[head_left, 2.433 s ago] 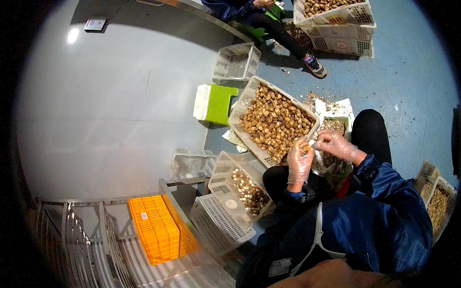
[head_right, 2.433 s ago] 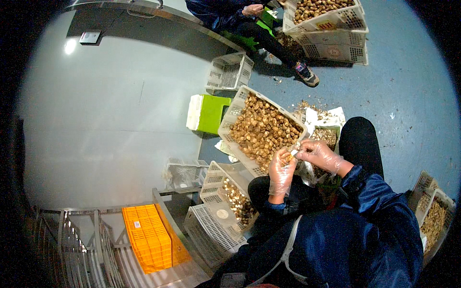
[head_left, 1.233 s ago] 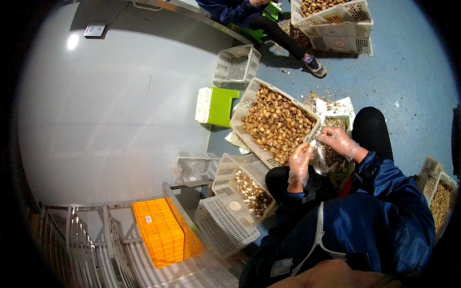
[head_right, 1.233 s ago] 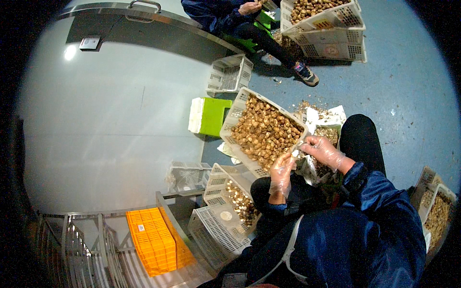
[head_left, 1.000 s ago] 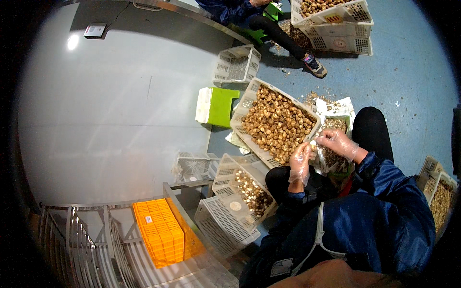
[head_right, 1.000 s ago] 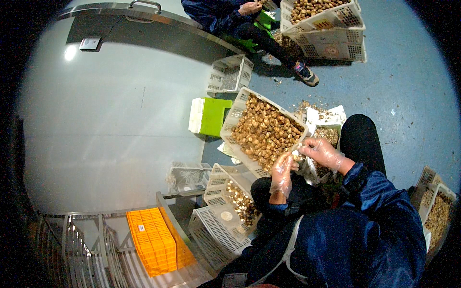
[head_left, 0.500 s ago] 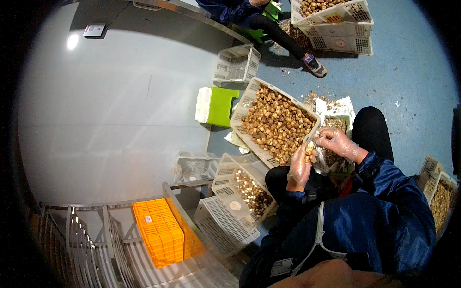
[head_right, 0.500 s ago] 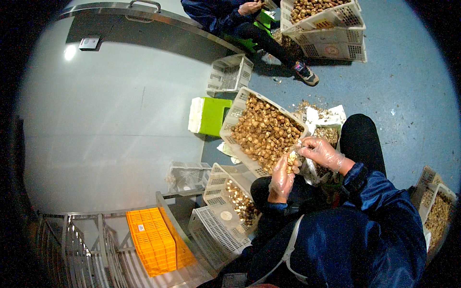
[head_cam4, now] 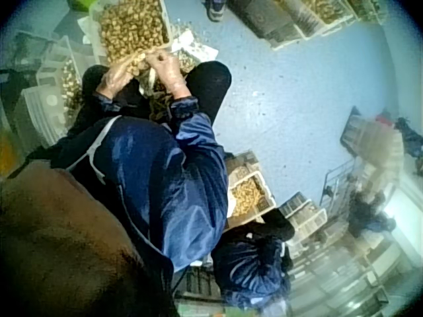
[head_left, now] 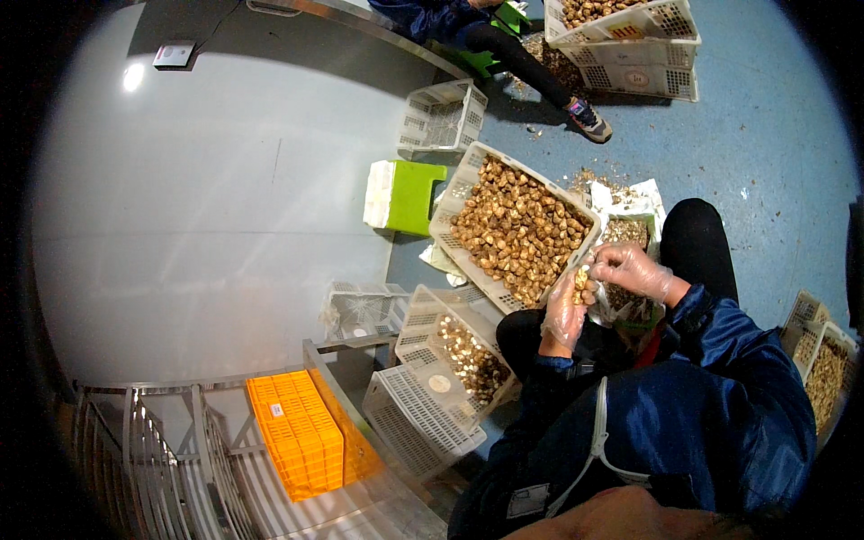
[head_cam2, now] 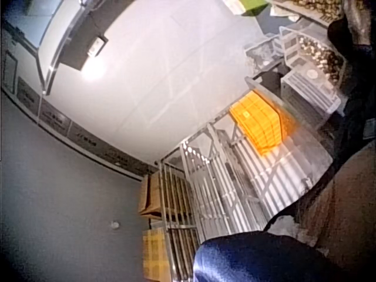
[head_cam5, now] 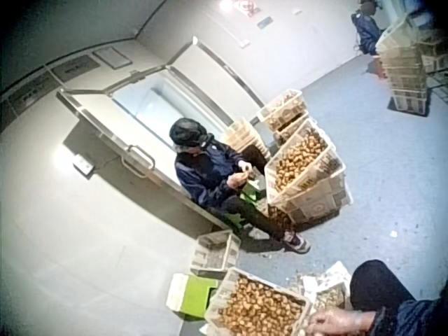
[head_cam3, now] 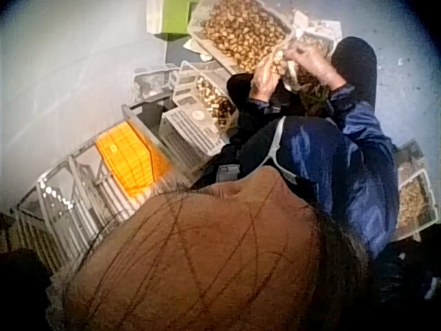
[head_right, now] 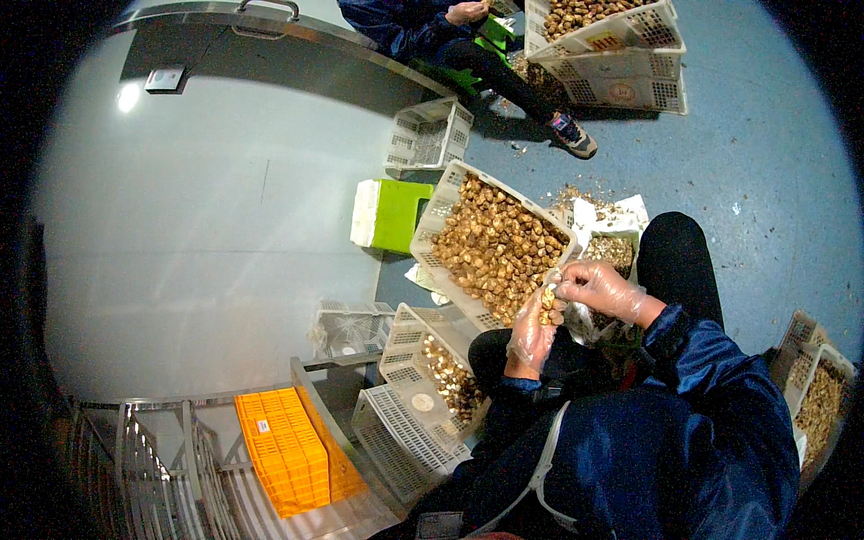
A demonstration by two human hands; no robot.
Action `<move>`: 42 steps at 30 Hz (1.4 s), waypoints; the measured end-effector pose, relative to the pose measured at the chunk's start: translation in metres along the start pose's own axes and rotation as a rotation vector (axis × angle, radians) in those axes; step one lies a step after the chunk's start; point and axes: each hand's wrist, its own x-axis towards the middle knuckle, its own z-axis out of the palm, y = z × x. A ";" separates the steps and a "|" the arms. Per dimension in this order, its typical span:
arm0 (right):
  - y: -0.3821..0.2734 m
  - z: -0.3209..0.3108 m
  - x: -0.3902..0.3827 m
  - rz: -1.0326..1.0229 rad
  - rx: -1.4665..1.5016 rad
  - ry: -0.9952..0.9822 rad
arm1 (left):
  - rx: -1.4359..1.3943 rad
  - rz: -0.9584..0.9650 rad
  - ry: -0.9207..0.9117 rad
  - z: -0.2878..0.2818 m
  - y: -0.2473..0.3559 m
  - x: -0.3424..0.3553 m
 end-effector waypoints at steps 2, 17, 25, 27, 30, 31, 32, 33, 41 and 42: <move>-0.001 -0.001 -0.002 0.000 0.035 -0.031 | -0.006 -0.009 0.022 0.001 -0.003 0.001; 0.020 -0.003 0.006 0.139 0.103 0.427 | -0.396 0.139 -0.132 -0.014 0.058 0.027; 0.035 -0.010 0.003 0.198 0.090 0.491 | 0.771 -0.069 0.269 -0.022 0.036 0.129; 0.027 -0.003 0.011 0.167 0.099 0.467 | 1.467 -0.038 0.109 -0.050 0.029 0.160; 0.026 -0.001 0.012 0.168 0.117 0.469 | 2.254 0.127 -0.150 -0.077 0.003 0.210; 0.031 -0.007 0.007 0.199 0.111 0.481 | 2.173 -0.071 -0.071 -0.057 -0.009 0.217; 0.035 -0.011 0.002 0.227 0.106 0.489 | 1.958 -0.350 0.071 -0.040 -0.017 0.219; 0.032 -0.009 0.005 0.232 0.116 0.467 | 1.972 -0.289 0.078 -0.049 -0.016 0.221; 0.030 -0.011 0.004 0.259 0.078 0.434 | 0.747 -0.118 0.153 -0.030 0.018 0.148; 0.031 -0.014 -0.001 0.276 0.095 0.436 | 0.529 -0.065 0.090 -0.020 0.017 0.132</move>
